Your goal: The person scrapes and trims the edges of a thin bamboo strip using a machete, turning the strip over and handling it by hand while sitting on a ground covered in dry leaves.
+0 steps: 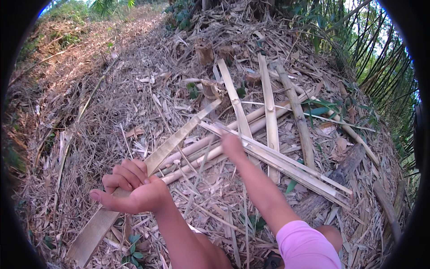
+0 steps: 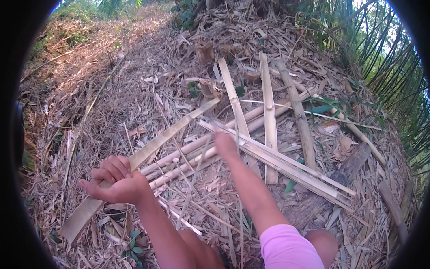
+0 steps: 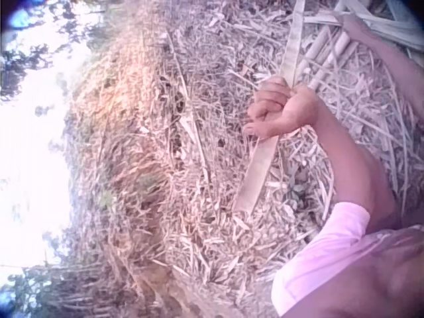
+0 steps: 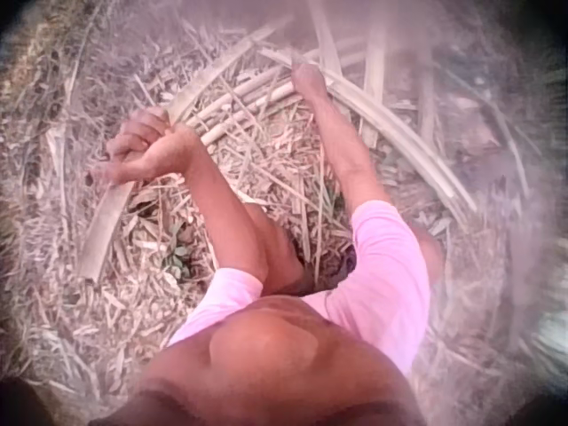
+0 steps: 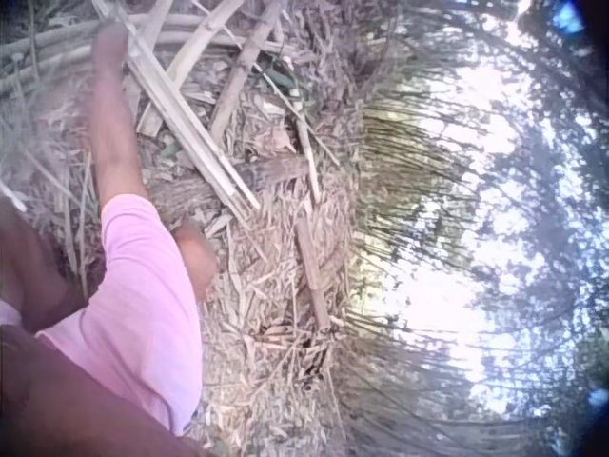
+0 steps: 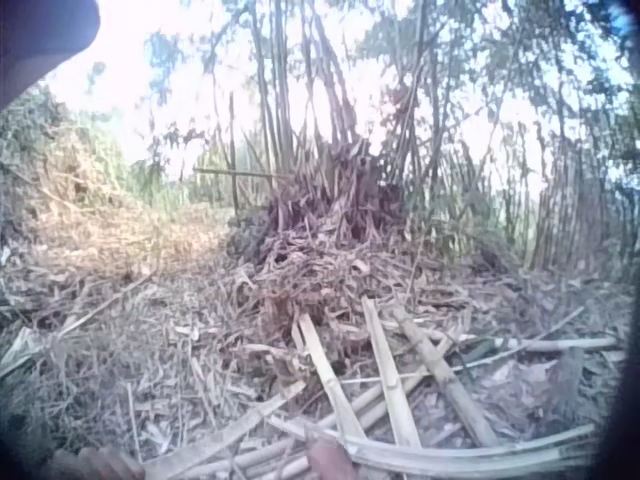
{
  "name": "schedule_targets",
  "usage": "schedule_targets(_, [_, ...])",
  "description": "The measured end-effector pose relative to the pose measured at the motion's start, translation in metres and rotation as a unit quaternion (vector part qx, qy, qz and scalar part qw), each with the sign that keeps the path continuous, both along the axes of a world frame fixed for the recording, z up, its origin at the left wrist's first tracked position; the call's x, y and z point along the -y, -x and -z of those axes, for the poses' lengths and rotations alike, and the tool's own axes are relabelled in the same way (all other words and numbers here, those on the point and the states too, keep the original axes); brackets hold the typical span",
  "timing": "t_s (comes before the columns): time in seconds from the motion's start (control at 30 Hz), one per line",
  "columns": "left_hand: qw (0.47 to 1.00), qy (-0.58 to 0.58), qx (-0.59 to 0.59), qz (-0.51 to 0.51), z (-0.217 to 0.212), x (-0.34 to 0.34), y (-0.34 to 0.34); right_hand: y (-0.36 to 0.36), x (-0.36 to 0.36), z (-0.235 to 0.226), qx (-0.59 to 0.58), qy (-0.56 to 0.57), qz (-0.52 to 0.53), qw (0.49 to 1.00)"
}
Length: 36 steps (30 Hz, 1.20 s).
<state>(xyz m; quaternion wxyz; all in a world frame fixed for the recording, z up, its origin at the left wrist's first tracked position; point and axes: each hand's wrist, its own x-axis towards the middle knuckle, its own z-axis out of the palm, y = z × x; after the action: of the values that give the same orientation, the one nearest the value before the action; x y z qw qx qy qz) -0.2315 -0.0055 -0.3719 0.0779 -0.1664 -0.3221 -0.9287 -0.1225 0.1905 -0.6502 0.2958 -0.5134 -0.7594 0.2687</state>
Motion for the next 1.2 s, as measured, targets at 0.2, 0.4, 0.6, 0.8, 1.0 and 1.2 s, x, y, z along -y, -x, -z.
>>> schedule_targets(0.2, [1.000, -0.003, -0.019, -0.001, 0.007, 0.008, 0.012, -0.010, 0.043, -0.039, -0.073, 0.007, 0.035, 0.997])
schedule_targets(0.4, [0.999, -0.006, 0.033, -0.026, -0.008, 0.005, 0.012, 0.002, 0.102, -0.058, -0.275, 0.342, 0.005, 0.899])
schedule_targets(0.6, [0.992, -0.098, 0.040, -0.072, -0.065, 0.071, 0.014, 0.012, 0.126, -0.130, -0.428, 0.361, -0.031, 0.828])
schedule_targets(0.8, [0.989, -0.140, 0.039, 0.002, -0.081, 0.129, 0.016, 0.003, 0.136, -0.213, -0.525, 0.309, -0.008, 0.793])
schedule_targets(1.0, [0.968, -0.214, 0.057, 0.117, -0.065, 0.159, 0.023, -0.031, 0.150, -0.283, -0.636, 0.240, -0.036, 0.733])
schedule_targets(1.2, [0.964, -0.142, 0.158, 0.162, -0.057, 0.157, 0.015, -0.076, 0.159, -0.344, -0.661, 0.191, -0.093, 0.719])
